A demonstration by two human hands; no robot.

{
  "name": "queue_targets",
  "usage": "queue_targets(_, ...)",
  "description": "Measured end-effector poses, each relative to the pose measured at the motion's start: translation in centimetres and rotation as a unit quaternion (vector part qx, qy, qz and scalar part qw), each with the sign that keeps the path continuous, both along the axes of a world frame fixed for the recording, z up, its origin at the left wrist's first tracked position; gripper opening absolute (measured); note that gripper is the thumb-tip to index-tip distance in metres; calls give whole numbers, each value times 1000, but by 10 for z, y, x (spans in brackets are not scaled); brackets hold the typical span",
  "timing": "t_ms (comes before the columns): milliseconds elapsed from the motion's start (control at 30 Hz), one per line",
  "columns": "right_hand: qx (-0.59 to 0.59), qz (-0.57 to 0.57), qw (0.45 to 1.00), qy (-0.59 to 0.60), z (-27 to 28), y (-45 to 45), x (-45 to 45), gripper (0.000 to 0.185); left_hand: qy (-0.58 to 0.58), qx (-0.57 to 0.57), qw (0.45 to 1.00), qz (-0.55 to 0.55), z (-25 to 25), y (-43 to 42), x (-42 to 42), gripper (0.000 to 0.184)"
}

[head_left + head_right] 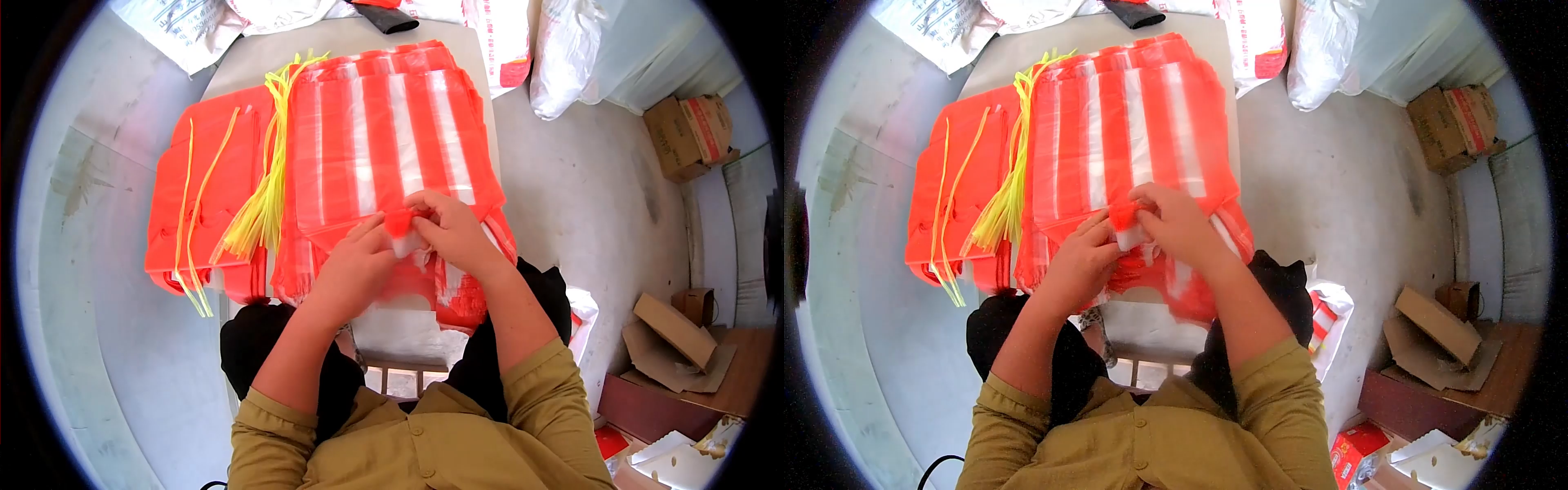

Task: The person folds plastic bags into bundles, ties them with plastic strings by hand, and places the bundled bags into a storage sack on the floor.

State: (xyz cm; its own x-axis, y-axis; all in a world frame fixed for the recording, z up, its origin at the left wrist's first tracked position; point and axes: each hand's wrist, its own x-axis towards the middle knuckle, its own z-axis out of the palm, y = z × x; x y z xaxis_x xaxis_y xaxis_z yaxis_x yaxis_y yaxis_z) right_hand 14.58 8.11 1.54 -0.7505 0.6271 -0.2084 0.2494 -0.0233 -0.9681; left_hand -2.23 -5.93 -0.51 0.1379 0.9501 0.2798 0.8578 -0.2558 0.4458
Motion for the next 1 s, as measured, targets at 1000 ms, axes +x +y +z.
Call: queue_targets(1000,149,-102,983,39,-9,-7,1,26,-152,45,973,171,5,21,8,12)
